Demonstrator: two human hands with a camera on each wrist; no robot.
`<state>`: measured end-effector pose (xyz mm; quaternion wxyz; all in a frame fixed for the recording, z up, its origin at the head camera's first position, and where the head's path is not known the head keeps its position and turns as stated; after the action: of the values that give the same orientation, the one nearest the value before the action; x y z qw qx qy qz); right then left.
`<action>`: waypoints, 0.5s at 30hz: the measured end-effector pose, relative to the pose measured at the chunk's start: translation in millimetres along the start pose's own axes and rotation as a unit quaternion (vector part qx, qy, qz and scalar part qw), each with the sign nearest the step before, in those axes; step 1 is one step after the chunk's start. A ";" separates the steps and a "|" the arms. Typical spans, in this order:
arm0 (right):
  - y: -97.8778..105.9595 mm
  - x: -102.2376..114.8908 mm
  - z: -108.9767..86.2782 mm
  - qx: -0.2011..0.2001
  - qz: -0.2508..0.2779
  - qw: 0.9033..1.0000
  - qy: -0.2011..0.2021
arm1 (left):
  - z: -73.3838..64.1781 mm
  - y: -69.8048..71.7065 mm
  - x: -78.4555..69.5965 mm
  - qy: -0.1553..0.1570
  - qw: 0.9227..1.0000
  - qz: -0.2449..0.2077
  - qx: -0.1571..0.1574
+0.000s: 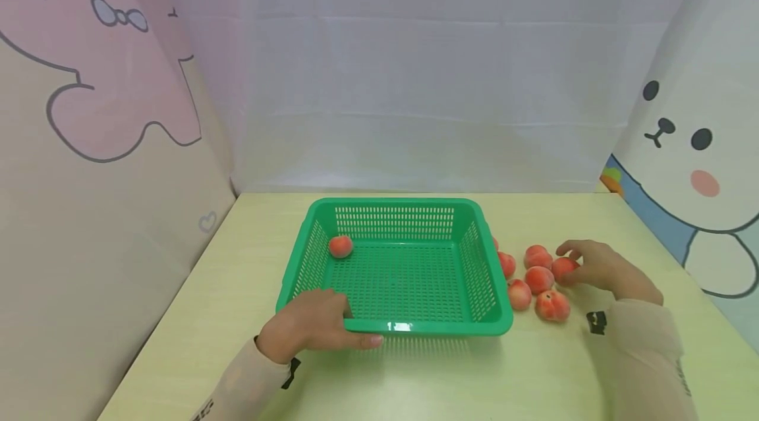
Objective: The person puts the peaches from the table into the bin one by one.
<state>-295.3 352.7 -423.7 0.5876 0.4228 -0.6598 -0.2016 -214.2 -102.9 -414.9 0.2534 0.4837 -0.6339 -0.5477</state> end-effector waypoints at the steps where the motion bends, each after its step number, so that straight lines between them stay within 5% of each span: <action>1: -0.2 -0.3 0.4 0.001 -0.001 1.000 -0.001 | -0.2 0.3 -0.1 0.000 1.000 0.000 0.000; 15: -5.3 -3.4 3.5 0.021 0.020 0.999 -0.021 | -0.2 0.5 -0.5 0.002 1.000 0.001 -0.002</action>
<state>-297.1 351.6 -430.5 0.5689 0.4173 -0.6842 -0.1846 -214.1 -102.6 -414.3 0.2561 0.4837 -0.6331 -0.5474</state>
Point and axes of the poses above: each hand's wrist, its own z-axis towards the middle knuckle, its own y-axis out of the back of the hand, x = y × z, the point moved 9 cm from there along z, towards the middle knuckle, and after that the axes turned 11 degrees about z, right-handed, at the moved point
